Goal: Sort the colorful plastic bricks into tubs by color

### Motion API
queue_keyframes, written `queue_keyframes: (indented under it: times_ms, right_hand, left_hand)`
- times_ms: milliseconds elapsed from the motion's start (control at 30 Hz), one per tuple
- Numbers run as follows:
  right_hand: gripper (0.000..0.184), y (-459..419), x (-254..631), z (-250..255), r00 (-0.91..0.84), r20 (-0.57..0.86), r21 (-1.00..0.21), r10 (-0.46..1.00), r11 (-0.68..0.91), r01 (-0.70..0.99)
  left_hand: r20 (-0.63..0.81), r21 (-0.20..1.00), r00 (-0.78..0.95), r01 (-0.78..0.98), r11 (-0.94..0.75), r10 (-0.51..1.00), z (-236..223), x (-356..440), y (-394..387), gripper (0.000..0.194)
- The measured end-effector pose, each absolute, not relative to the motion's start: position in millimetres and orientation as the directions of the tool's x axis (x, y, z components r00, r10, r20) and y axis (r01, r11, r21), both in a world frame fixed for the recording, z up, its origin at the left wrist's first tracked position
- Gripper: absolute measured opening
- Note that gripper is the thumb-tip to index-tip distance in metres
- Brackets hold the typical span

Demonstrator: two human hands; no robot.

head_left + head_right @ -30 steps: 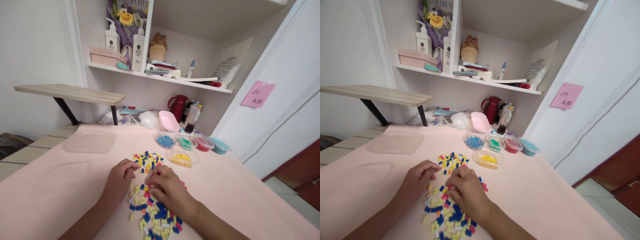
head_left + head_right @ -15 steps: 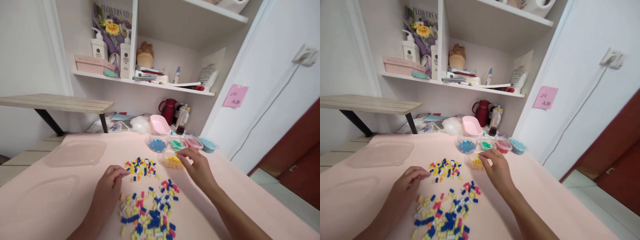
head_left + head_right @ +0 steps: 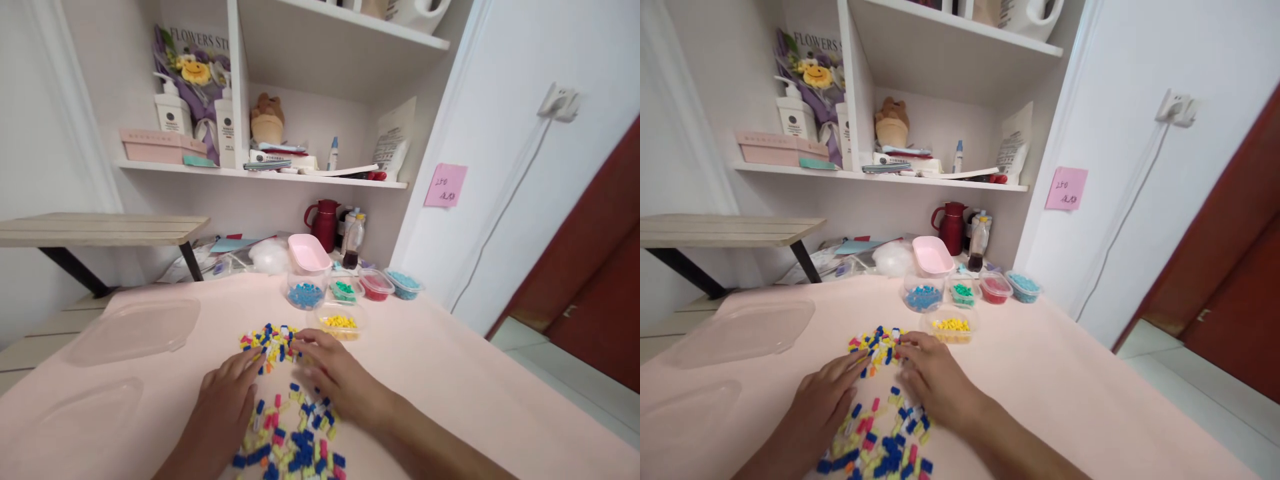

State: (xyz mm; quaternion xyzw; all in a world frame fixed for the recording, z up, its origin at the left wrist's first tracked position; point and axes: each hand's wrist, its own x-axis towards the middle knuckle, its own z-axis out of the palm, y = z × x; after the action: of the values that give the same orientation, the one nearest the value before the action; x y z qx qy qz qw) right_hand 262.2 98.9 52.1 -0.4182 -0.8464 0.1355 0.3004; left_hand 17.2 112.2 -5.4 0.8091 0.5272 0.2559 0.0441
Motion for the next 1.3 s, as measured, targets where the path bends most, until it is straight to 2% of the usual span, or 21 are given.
queue_keyframes:
  times_ms: [67,133,200,267,367,467,533,633,700,800,933,1033,1200,1300]
  right_hand:
    - [0.044,99.1,257.7,44.8,-0.492,0.346,-0.423,0.799,0.601,0.678]
    - [0.041,100.5,256.0,41.9,-0.514,0.321,-0.393,0.795,0.606,0.692]
    - [0.031,101.5,254.9,43.1,-0.516,0.331,-0.438,0.790,0.612,0.658]
    - [0.030,101.9,254.0,45.4,-0.464,0.362,-0.500,0.808,0.589,0.635]
    - [0.033,102.6,254.2,45.5,-0.414,0.400,-0.460,0.818,0.569,0.682]
    - [0.028,103.0,256.2,43.5,-0.494,0.374,-0.365,0.785,0.614,0.699]
    - [0.024,102.8,257.0,43.0,-0.540,0.336,-0.375,0.772,0.635,0.675]
    - [0.028,103.2,255.9,40.7,-0.552,0.334,-0.411,0.764,0.645,0.644]
    - [0.034,104.5,253.5,36.8,-0.557,0.357,-0.367,0.750,0.661,0.655]
    - [0.045,107.1,248.5,30.1,-0.593,0.343,-0.230,0.729,0.677,0.699]
    - [0.040,108.8,242.3,27.3,-0.591,0.312,-0.166,0.744,0.655,0.737]
    - [0.039,109.0,242.1,30.6,-0.569,0.286,-0.200,0.771,0.628,0.752]
    - [0.029,109.0,253.0,40.7,-0.502,0.266,-0.461,0.823,0.565,0.684]
    - [0.028,109.3,258.6,43.4,-0.449,0.267,-0.538,0.853,0.518,0.664]
  left_hand:
    - [0.382,0.319,0.345,0.822,-0.473,0.857,-8.6,15.9,112.9,0.050]
    - [0.403,0.321,0.363,0.804,-0.501,0.840,-8.5,14.7,113.4,0.051]
    - [0.405,0.351,0.368,0.783,-0.514,0.837,-5.0,14.3,113.2,0.051]
    - [0.397,0.396,0.353,0.767,-0.505,0.847,0.1,14.8,112.5,0.049]
    - [0.411,0.437,0.308,0.759,-0.482,0.858,4.4,15.8,111.5,0.046]
    - [0.418,0.421,0.329,0.756,-0.502,0.847,2.3,15.9,110.4,0.045]
    - [0.410,0.400,0.362,0.753,-0.522,0.837,-0.4,15.4,109.1,0.047]
    - [0.401,0.368,0.394,0.757,-0.539,0.827,-2.4,15.5,106.5,0.050]
    - [0.391,0.351,0.412,0.760,-0.547,0.823,-1.9,16.3,104.8,0.051]
    - [0.383,0.355,0.415,0.759,-0.547,0.825,0.6,17.6,103.3,0.052]
    - [0.362,0.422,0.391,0.741,-0.523,0.846,8.0,18.6,102.4,0.048]
    - [0.333,0.478,0.376,0.724,-0.498,0.865,16.5,19.7,101.5,0.043]
    - [0.325,0.580,0.359,0.656,-0.484,0.875,25.6,21.0,100.0,0.037]
    - [0.333,0.627,0.373,0.599,-0.498,0.866,26.3,21.3,99.2,0.037]
